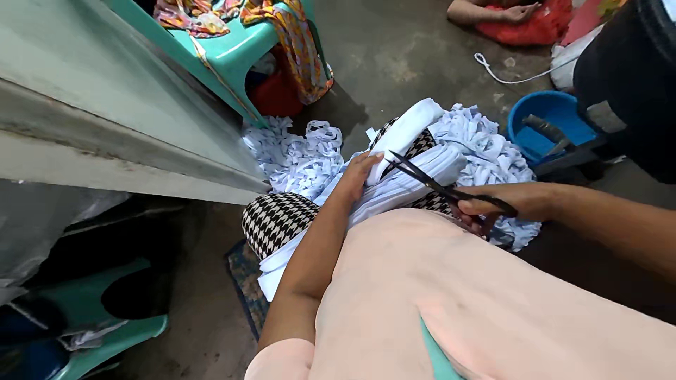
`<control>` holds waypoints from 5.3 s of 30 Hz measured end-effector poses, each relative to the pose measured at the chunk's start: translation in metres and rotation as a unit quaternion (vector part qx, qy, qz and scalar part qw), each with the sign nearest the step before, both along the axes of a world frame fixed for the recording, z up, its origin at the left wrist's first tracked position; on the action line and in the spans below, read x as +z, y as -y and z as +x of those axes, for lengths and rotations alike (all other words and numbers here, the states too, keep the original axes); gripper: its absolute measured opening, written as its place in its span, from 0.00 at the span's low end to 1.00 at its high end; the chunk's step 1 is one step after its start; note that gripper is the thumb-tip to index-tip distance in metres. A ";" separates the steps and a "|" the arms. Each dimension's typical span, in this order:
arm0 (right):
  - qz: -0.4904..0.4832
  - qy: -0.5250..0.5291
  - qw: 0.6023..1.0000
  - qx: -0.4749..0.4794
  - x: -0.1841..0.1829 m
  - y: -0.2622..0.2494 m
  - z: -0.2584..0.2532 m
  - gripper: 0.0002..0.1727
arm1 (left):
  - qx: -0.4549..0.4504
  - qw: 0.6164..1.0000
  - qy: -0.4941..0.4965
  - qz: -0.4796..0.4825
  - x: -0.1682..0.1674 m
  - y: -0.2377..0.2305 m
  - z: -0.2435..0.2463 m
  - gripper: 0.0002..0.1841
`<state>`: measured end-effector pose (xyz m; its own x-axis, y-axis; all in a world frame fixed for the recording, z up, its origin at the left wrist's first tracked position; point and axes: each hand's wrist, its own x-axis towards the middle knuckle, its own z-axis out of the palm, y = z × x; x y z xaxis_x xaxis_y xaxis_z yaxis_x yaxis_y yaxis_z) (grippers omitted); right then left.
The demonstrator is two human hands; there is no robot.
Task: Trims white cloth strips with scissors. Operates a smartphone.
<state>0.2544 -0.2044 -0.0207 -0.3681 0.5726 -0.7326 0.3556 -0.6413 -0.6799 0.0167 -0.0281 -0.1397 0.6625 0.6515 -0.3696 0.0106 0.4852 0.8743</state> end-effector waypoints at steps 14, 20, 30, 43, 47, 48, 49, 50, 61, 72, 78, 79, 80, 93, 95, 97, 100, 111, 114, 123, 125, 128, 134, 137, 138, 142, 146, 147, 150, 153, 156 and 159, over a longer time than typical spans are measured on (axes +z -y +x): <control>-0.039 -0.011 0.998 -0.039 -0.023 -0.012 -0.009 0.35 | 0.007 0.999 -0.029 -0.021 0.024 -0.001 0.008 0.13; -0.041 0.021 0.997 -0.057 -0.022 -0.028 -0.021 0.36 | 0.001 1.000 -0.023 -0.009 0.028 0.001 0.011 0.12; 0.023 0.042 0.993 -0.112 -0.029 -0.027 -0.028 0.30 | 0.003 0.999 -0.039 0.020 0.033 0.003 0.015 0.09; 0.047 0.057 0.994 -0.085 -0.030 -0.030 -0.012 0.20 | 0.010 0.997 -0.066 0.045 0.039 0.006 0.015 0.10; 0.019 0.070 0.994 -0.084 -0.029 -0.039 -0.013 0.23 | -0.002 0.996 -0.066 0.060 0.041 0.007 0.016 0.09; 0.031 0.080 0.992 -0.095 -0.030 -0.039 -0.012 0.20 | 0.002 0.996 -0.069 0.058 0.042 0.006 0.016 0.09; 0.047 0.084 0.990 -0.107 -0.031 -0.037 -0.011 0.17 | 0.009 0.996 -0.073 0.057 0.043 0.005 0.015 0.10; 0.060 0.083 0.988 -0.117 -0.031 -0.034 -0.011 0.14 | 0.018 0.996 -0.074 0.055 0.043 0.005 0.015 0.10; 0.033 0.079 0.994 -0.073 -0.018 -0.048 -0.011 0.20 | 0.010 0.994 -0.080 0.070 0.051 0.008 0.018 0.11; 0.005 0.057 0.997 -0.043 -0.015 -0.050 -0.008 0.27 | -0.007 0.991 -0.103 0.091 0.048 0.017 0.018 0.12; 0.063 0.062 0.988 -0.124 -0.029 -0.041 -0.014 0.16 | 0.026 0.992 -0.087 0.088 0.053 0.007 0.015 0.11; 0.075 0.054 0.987 -0.135 -0.030 -0.038 -0.014 0.15 | 0.036 0.992 -0.086 0.084 0.054 0.007 0.015 0.12; 0.078 0.051 0.986 -0.137 -0.029 -0.036 -0.014 0.15 | 0.045 0.992 -0.087 0.080 0.054 0.008 0.015 0.12; 0.084 0.048 0.987 -0.125 -0.032 -0.041 -0.011 0.16 | 0.022 0.990 -0.097 0.096 0.057 0.003 0.019 0.10; 0.089 0.046 0.986 -0.131 -0.030 -0.039 -0.013 0.16 | 0.017 0.989 -0.100 0.107 0.055 0.004 0.019 0.10; 0.067 0.063 0.991 -0.098 -0.020 -0.046 -0.013 0.20 | -0.011 0.986 -0.114 0.121 0.055 0.007 0.017 0.11; 0.028 0.061 0.997 -0.042 -0.011 -0.060 -0.011 0.26 | -0.003 0.990 -0.105 0.090 0.059 0.002 0.020 0.10; 0.051 0.079 0.992 -0.083 -0.015 -0.056 -0.014 0.19 | 0.009 0.991 -0.106 0.086 0.058 -0.002 0.016 0.10; 0.027 0.088 0.995 -0.037 -0.010 -0.065 -0.014 0.27 | -0.020 0.991 -0.108 0.072 0.061 0.000 0.018 0.10; 0.101 0.085 0.986 -0.099 -0.034 -0.047 -0.014 0.17 | 0.007 0.992 -0.105 0.069 0.056 -0.006 0.012 0.11; 0.137 0.107 0.983 -0.060 -0.045 -0.038 -0.012 0.16 | 0.026 0.992 -0.099 0.076 0.054 -0.009 0.004 0.11; 0.213 0.122 0.969 0.040 -0.046 -0.032 -0.006 0.14 | 0.058 0.990 -0.084 0.097 0.052 -0.019 -0.019 0.11; 0.412 0.162 0.892 -0.094 -0.084 -0.012 0.047 0.20 | 0.090 0.979 0.003 0.182 0.059 -0.032 -0.049 0.09; 0.307 0.267 0.884 -0.229 -0.118 -0.002 0.082 0.25 | 0.106 0.965 0.032 0.240 0.070 -0.034 -0.052 0.09; 0.255 0.317 0.879 -0.249 -0.127 0.002 0.094 0.27 | 0.109 0.960 0.036 0.255 0.073 -0.037 -0.053 0.10; 0.048 0.490 0.849 -0.192 -0.151 0.030 0.118 0.33 | 0.153 0.954 0.049 0.253 0.075 -0.056 -0.053 0.12; -0.087 0.518 0.845 -0.096 -0.190 0.055 0.111 0.36 | 0.157 0.955 0.041 0.250 0.070 -0.071 -0.053 0.13; -0.102 0.512 0.851 -0.055 -0.197 0.054 0.111 0.34 | 0.150 0.955 0.038 0.254 0.068 -0.075 -0.053 0.12; -0.124 0.464 0.874 0.070 -0.202 0.043 0.121 0.33 | 0.134 0.956 0.018 0.259 0.061 -0.084 -0.061 0.11; -0.121 0.424 0.897 0.039 -0.208 0.046 0.139 0.36 | 0.142 0.956 0.001 0.255 0.057 -0.093 -0.073 0.11; -0.079 0.397 0.915 -0.001 -0.226 0.055 0.161 0.33 | 0.176 0.954 -0.004 0.243 0.046 -0.102 -0.089 0.13; 0.022 0.413 0.906 -0.090 -0.197 0.035 0.160 0.27 | 0.234 0.946 0.004 0.225 0.025 -0.109 -0.101 0.13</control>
